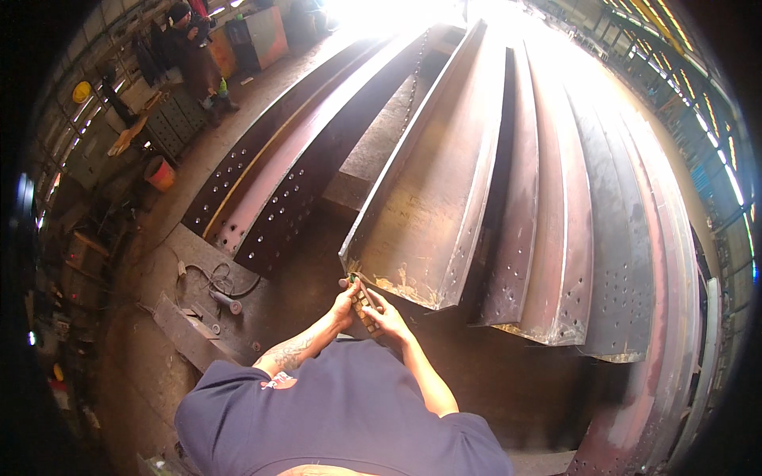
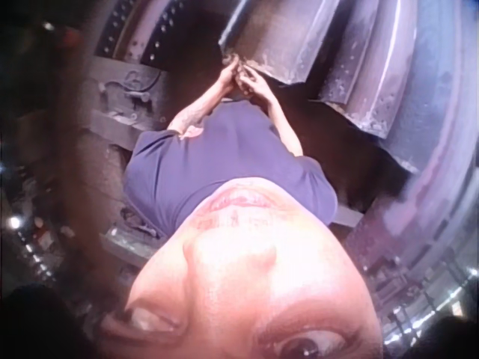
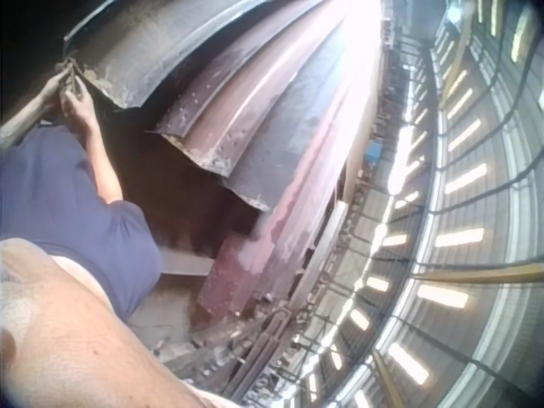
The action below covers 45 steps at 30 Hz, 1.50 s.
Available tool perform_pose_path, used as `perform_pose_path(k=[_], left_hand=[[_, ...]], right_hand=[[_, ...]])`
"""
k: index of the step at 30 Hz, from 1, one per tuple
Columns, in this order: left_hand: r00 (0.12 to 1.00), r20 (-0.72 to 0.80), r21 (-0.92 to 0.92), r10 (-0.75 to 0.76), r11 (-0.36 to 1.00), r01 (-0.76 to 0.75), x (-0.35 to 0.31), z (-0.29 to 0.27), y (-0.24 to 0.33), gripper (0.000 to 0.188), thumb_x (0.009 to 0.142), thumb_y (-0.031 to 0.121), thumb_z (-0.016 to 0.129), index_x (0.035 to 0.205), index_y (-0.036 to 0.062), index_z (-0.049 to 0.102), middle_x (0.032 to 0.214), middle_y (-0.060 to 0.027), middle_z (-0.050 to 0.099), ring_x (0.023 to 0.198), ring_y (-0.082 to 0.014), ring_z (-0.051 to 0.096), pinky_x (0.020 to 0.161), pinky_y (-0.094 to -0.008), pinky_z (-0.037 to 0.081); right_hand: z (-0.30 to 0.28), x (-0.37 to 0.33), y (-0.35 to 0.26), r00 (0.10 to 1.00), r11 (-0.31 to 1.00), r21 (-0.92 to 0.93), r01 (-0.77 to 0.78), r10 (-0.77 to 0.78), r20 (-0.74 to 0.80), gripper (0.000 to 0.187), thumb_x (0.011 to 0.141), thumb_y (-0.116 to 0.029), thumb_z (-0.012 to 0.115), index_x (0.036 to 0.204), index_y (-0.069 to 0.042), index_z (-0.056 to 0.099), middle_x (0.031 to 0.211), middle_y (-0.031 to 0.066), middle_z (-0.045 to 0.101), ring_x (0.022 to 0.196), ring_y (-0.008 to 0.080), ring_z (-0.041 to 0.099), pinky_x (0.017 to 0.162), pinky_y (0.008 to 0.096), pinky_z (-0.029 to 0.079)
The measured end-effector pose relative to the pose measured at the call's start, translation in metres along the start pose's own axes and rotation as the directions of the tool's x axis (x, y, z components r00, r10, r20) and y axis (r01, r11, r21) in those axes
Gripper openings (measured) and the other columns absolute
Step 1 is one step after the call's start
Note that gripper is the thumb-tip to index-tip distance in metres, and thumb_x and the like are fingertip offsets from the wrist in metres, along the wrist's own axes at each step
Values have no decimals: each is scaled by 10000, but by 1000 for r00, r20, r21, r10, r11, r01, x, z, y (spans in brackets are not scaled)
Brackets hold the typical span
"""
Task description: The person uses a handheld remote control to operate an overhead crane, lifting and rotating a large curved metal assembly. They guide the suspended piece with their hands and the remote, positioning it within a circular jig.
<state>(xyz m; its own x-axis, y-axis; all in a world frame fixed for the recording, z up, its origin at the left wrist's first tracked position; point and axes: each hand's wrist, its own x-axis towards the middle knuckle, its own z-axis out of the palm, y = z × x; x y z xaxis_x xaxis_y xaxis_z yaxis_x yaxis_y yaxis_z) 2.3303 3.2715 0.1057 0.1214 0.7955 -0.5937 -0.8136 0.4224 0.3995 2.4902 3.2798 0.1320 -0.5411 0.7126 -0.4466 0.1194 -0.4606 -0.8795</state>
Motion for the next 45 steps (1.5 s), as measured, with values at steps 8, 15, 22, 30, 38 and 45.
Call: perform_pose_path(k=[8, 15, 22, 30, 38, 45], left_hand=[[995, 91, -93, 26, 996, -18, 3, -63, 65, 280, 887, 432, 631, 1005, 180, 603, 916, 22, 642, 885, -160, 612, 851, -365, 485], [969, 194, 41, -155, 988, 150, -5, -98, 137, 314, 907, 471, 577, 976, 167, 614, 932, -12, 657, 897, -206, 626, 856, -426, 492], [930, 158, 126, -333, 940, 316, 11, -132, 141, 292, 900, 431, 610, 1015, 163, 624, 949, -34, 659, 886, -222, 629, 836, -426, 505], [885, 172, 169, -432, 898, 406, 28, -132, 143, 348, 871, 470, 638, 994, 145, 615, 922, -45, 663, 866, -221, 638, 814, -425, 516], [935, 127, 174, -332, 935, 309, 24, -139, 155, 351, 865, 492, 635, 989, 165, 615, 919, -40, 662, 877, -216, 635, 830, -419, 507], [920, 157, 200, -360, 924, 327, 15, -138, 148, 348, 880, 484, 615, 995, 156, 616, 920, -36, 661, 870, -216, 631, 823, -424, 506]], right_hand=[[71, 37, -28, 996, 993, 113, -43, 34, 84, 760, 833, -198, 712, 1475, -204, 306, 1220, 101, 571, 1076, 179, 546, 909, 328, 444], [146, 62, -46, 999, 994, 100, -48, 49, -12, 818, 807, -158, 690, 1487, -255, 245, 1198, 111, 547, 1073, 199, 532, 912, 351, 432], [183, 72, -9, 970, 985, 166, 46, -5, -242, 821, 764, -167, 752, 1460, -172, 318, 1229, 111, 563, 1082, 184, 559, 925, 351, 455], [189, 75, -8, 926, 983, 181, 26, 45, -374, 791, 783, -114, 737, 1457, -180, 329, 1120, 82, 619, 971, 154, 603, 849, 313, 491], [196, 84, -11, 941, 996, 84, -34, 60, -332, 765, 807, -102, 707, 1461, -175, 317, 1162, 83, 595, 992, 152, 588, 857, 311, 485], [198, 72, -13, 947, 989, 140, -50, 92, -308, 696, 873, -156, 661, 1468, -184, 301, 1167, 84, 592, 1002, 159, 582, 857, 301, 480]])
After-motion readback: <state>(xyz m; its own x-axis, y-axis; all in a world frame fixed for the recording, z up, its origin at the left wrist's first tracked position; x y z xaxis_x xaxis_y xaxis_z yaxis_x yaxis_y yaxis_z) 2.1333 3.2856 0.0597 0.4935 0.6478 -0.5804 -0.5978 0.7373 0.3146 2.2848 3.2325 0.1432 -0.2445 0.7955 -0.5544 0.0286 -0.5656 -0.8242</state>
